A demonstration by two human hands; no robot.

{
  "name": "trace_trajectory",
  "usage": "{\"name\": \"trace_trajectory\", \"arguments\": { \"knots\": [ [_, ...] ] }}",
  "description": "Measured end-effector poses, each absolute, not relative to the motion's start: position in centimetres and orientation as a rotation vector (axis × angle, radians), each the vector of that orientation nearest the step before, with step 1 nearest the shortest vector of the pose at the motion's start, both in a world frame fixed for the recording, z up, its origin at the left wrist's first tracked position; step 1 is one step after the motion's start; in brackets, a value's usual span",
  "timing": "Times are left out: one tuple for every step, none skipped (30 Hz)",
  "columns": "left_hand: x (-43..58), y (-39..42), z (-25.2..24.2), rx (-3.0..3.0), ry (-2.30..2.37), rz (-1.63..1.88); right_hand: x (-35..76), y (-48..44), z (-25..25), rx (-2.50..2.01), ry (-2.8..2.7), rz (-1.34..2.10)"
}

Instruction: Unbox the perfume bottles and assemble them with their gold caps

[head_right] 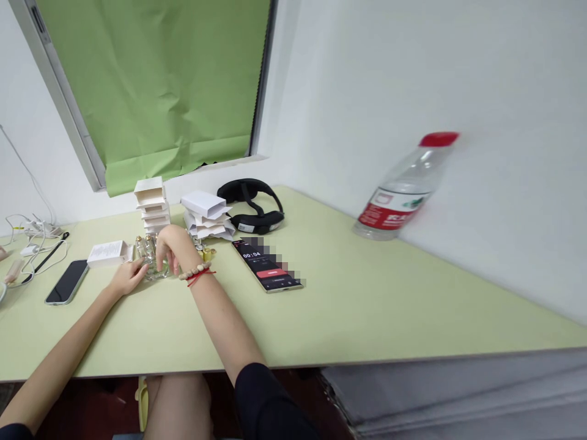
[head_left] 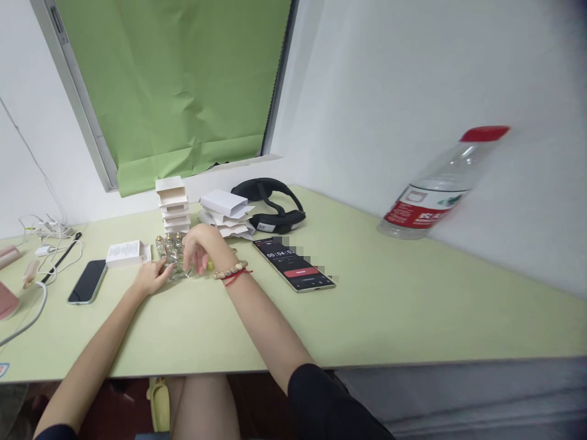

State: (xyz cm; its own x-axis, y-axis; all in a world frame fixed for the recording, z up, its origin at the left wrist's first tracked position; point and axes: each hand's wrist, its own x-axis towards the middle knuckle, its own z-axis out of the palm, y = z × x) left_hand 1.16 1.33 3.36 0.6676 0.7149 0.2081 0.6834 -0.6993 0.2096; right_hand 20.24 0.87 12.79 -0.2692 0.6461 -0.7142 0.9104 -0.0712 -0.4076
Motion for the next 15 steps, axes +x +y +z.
{"name": "trace_trajectory", "arguments": {
  "knots": [
    [1.17, 1.32, 3.37, 2.762, 1.162, 0.421, 20.19, 0.82, 12.92, 1.688, 1.828, -1.26],
    [1.18, 1.32, 3.37, 2.76, 1.158, 0.425, 20.16, 0.77, 13.03, 1.697, 1.767, -1.259],
    [1.19, 1.33, 3.36, 2.759, 1.155, 0.429, 20.17, 0.72, 13.12, 1.704, 1.73, -1.26],
    [1.19, 1.35, 3.35, 2.757, 1.153, 0.433, 20.2, 0.69, 13.16, 1.708, 1.731, -1.264],
    [1.18, 1.37, 3.33, 2.755, 1.152, 0.437, 20.27, 0.67, 13.15, 1.708, 1.733, -1.268],
    [1.18, 1.39, 3.31, 2.753, 1.151, 0.44, 20.36, 0.67, 13.1, 1.707, 1.736, -1.272],
    [1.17, 1.4, 3.29, 2.753, 1.151, 0.441, 20.45, 0.69, 13.02, 1.706, 1.741, -1.276],
    [1.16, 1.42, 3.27, 2.754, 1.15, 0.439, 20.55, 0.73, 12.91, 1.704, 1.746, -1.282],
    [1.15, 1.43, 3.26, 2.757, 1.149, 0.434, 20.63, 0.79, 12.8, 1.705, 1.752, -1.287],
    [1.15, 1.43, 3.25, 2.761, 1.148, 0.43, 20.7, 0.87, 12.7, 1.711, 1.758, -1.287],
    [1.14, 1.43, 3.24, 2.764, 1.148, 0.426, 20.75, 0.98, 12.62, 1.721, 1.751, -1.28],
    [1.14, 1.42, 3.23, 2.766, 1.147, 0.423, 20.78, 1.09, 12.57, 1.734, 1.73, -1.266],
    [1.14, 1.41, 3.22, 2.765, 1.146, 0.424, 20.81, 1.21, 12.54, 1.746, 1.702, -1.248],
    [1.14, 1.41, 3.22, 2.764, 1.145, 0.427, 20.84, 1.31, 12.54, 1.757, 1.676, -1.228],
    [1.14, 1.4, 3.21, 2.762, 1.143, 0.431, 20.88, 1.38, 12.56, 1.765, 1.659, -1.208]
  ]
}}
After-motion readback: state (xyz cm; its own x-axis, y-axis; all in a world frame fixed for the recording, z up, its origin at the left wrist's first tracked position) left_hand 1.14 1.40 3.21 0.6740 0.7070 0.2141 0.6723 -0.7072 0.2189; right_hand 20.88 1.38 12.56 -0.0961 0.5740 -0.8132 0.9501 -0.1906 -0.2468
